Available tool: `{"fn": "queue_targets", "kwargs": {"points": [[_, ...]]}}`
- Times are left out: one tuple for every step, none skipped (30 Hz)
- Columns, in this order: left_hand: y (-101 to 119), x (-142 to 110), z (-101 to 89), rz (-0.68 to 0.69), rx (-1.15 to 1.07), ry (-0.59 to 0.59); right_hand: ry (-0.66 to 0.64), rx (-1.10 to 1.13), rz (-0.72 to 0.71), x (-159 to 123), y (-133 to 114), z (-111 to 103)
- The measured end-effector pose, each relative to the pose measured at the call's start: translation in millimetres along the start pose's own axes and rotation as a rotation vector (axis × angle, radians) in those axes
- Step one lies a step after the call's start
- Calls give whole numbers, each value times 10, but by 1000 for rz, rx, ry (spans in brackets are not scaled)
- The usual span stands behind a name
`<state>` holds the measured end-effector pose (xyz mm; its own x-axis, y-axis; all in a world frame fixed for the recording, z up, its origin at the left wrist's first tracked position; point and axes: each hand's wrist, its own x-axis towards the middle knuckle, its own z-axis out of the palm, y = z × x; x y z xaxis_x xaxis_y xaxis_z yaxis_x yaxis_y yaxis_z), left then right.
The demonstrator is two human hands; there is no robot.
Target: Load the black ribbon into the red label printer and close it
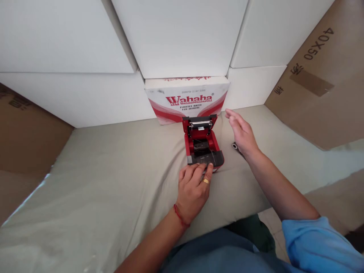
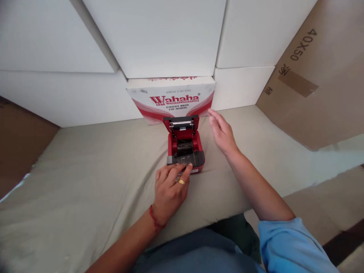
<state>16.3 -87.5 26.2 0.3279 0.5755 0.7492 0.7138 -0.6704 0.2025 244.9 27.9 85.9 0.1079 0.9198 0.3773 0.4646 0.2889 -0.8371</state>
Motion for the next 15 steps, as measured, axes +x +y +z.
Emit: {"fn": "queue_targets", "kwargs": {"points": [[12,-4,6,-2,12,1,-30,63,26,140,32,61],[21,-12,13,-4,22,1,-73,124,44,248,47,120],[27,-23,23,-5,31,2,-121,172,50,320,43,171],[31,-36,33,-5,42,4,-163,204,46,357,22,209],[32,-50,44,-5,52,5,-190,219,34,359,-12,231],[32,-64,55,-6,61,9,-204,215,22,333,-52,236],[30,-78,66,-7,69,14,-204,191,16,282,-92,226],[28,-91,76,-8,74,21,-196,154,14,211,-125,206],[26,-102,84,-11,74,25,-189,112,9,127,-147,181],[23,-112,91,-16,67,28,-188,72,-9,33,-154,155],[21,-121,96,-20,55,30,-202,37,-44,-66,-147,132],[19,-128,100,-25,41,29,-228,7,-96,-165,-128,115],[17,-133,103,-31,28,30,-256,-20,-156,-259,-99,105],[16,-136,106,-34,22,33,-278,-47,-215,-346,-64,101],[16,-136,108,-34,23,38,-289,-77,-263,-419,-29,102]]}}
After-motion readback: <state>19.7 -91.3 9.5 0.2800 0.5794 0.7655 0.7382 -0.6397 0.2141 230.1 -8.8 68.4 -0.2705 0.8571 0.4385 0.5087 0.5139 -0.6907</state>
